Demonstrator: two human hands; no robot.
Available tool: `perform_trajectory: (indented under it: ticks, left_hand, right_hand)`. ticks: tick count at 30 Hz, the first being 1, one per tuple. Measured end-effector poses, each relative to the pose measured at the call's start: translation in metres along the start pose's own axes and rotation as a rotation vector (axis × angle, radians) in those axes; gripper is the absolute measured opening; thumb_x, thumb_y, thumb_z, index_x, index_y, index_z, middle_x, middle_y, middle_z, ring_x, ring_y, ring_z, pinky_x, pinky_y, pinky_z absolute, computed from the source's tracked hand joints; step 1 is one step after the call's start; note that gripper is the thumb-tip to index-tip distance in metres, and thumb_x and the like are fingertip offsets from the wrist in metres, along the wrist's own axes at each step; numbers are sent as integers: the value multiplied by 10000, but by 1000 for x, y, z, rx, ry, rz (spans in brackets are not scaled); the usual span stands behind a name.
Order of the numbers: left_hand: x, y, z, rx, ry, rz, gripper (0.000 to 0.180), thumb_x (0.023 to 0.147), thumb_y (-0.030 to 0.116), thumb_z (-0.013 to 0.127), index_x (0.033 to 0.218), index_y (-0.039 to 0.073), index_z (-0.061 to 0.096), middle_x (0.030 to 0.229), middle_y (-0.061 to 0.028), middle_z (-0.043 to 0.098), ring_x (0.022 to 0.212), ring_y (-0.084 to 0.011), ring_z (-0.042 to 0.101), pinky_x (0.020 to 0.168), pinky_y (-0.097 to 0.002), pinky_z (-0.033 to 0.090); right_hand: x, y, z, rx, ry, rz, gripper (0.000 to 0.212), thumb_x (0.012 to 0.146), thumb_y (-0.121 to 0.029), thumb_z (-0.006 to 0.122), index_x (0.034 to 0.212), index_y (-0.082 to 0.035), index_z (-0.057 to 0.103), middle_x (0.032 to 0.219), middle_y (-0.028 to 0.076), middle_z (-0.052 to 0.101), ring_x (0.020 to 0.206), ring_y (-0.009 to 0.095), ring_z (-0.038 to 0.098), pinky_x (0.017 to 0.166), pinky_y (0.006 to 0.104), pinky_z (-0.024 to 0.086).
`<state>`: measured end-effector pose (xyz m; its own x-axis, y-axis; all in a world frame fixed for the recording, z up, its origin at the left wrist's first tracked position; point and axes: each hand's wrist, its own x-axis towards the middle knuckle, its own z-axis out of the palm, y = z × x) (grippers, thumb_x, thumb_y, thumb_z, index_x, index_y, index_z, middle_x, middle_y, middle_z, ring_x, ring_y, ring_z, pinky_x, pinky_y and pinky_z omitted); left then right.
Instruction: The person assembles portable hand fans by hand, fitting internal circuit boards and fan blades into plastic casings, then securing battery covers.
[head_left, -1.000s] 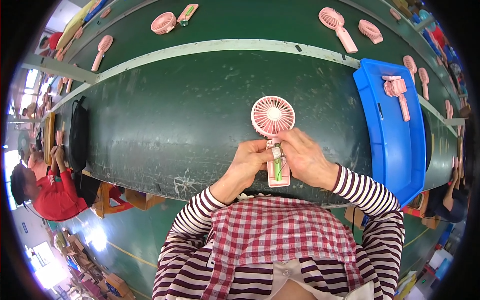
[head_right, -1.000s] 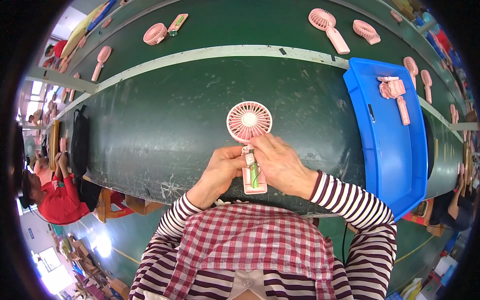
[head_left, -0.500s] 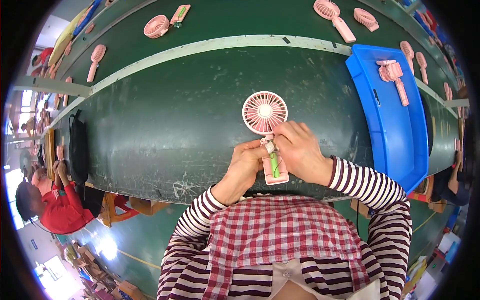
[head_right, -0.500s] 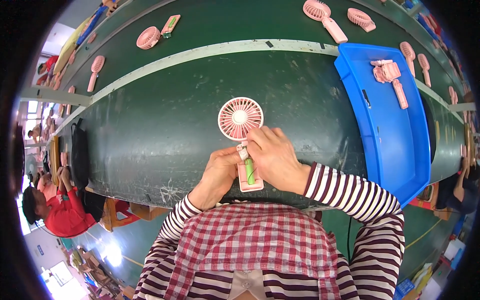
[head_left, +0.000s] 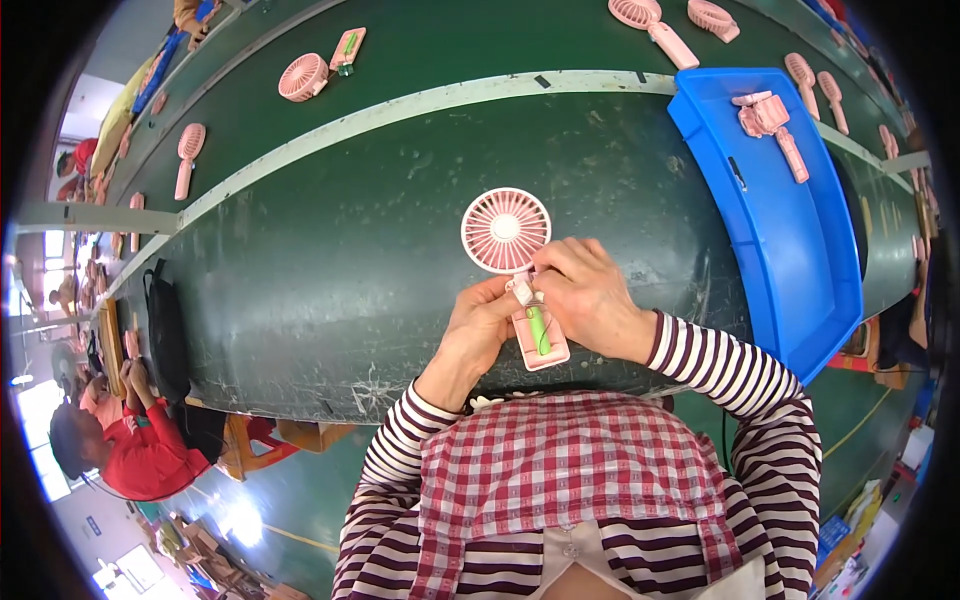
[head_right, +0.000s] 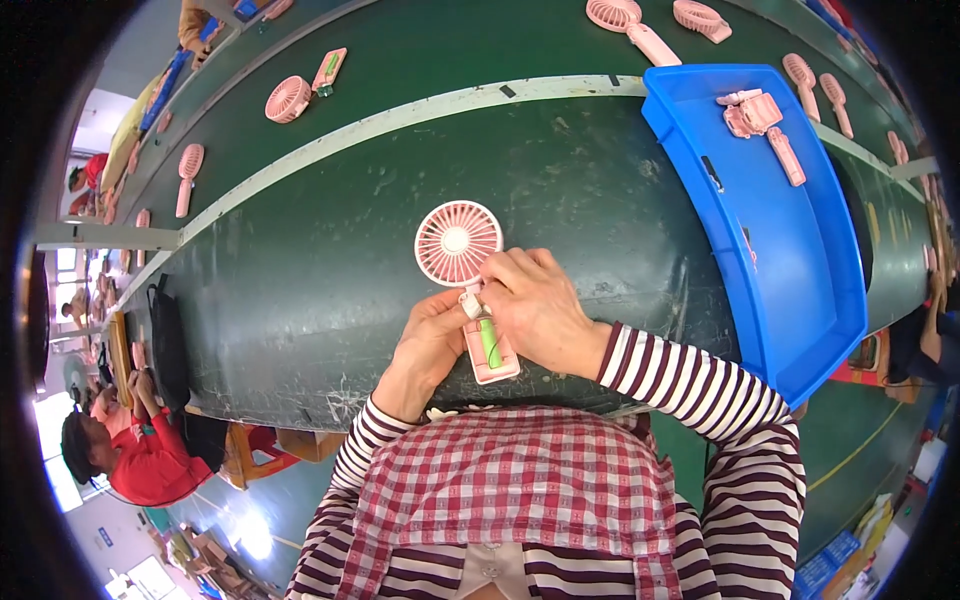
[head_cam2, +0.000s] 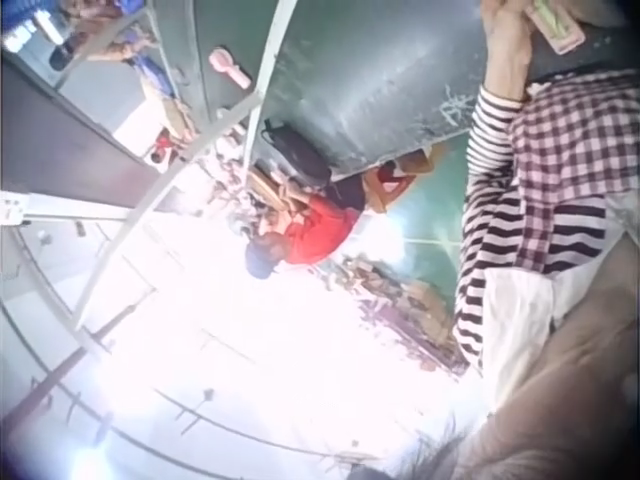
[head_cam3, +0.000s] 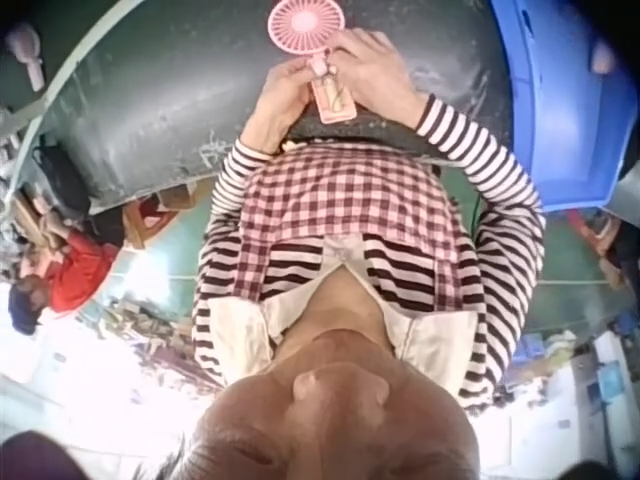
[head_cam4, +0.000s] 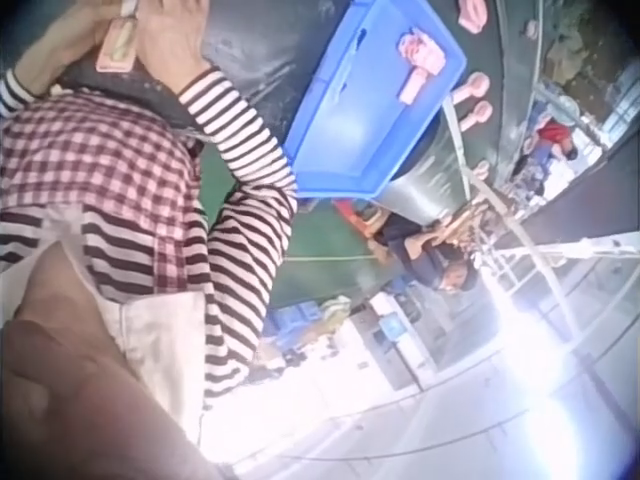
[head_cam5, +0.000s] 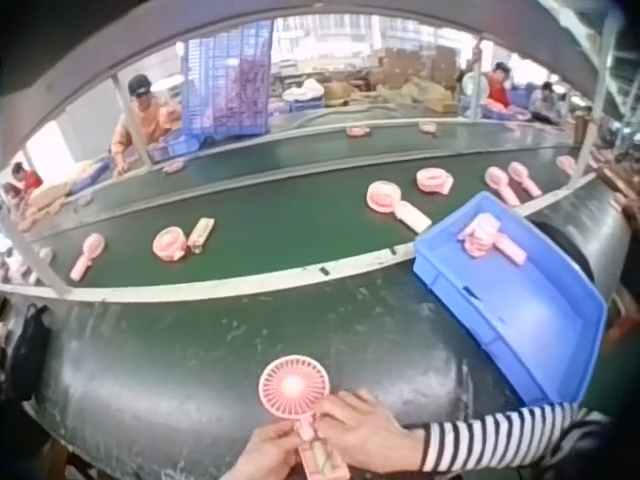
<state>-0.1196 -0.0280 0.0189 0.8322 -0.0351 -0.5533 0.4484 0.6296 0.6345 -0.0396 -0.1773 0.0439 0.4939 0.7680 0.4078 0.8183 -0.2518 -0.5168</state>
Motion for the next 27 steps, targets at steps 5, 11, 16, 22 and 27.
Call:
perform_trajectory:
  ticks: [5, 11, 16, 22, 27]
  left_hand:
    - [2, 1, 7, 41, 53, 208, 231, 848, 92, 560, 1044, -31, 558, 925, -85, 614, 799, -156, 609, 700, -293, 528]
    - [0, 6, 5, 83, 54, 321, 238, 836, 89, 586, 1039, -34, 564, 913, -93, 627, 793, -149, 609, 693, -281, 513]
    - [-1, 1, 6, 110, 64, 351, 221, 822, 59, 595, 1020, -37, 575, 900, -82, 632, 780, -128, 603, 685, -256, 498]
    - [-3, 0, 3, 152, 66, 378, 194, 813, 30, 591, 996, -36, 590, 863, -65, 635, 723, -103, 592, 634, -232, 472]
    - [-3, 6, 6, 82, 128, 383, 187, 815, 42, 591, 985, -35, 595, 847, -64, 634, 692, -106, 588, 595, -230, 460]
  right_hand:
    - [-8, -1, 12, 145, 209, 259, 300, 685, 12, 576, 981, 6, 529, 927, 109, 538, 788, 247, 562, 649, 332, 461]
    - [-18, -8, 25, 805, 135, 737, 304, 781, 21, 517, 1083, 37, 480, 854, 86, 583, 669, 93, 548, 576, 227, 461]
    - [-9, -9, 23, 793, 125, 832, 340, 754, 20, 514, 1092, 36, 482, 800, 87, 598, 639, 110, 568, 549, 241, 457]
    - [8, -20, 9, 162, 19, 651, 450, 682, -65, 577, 1108, 35, 474, 666, 100, 590, 543, 252, 588, 540, 358, 472]
    - [4, -14, 5, 224, 66, 482, 506, 692, -50, 557, 1176, 27, 432, 886, 148, 601, 784, 279, 611, 720, 363, 485]
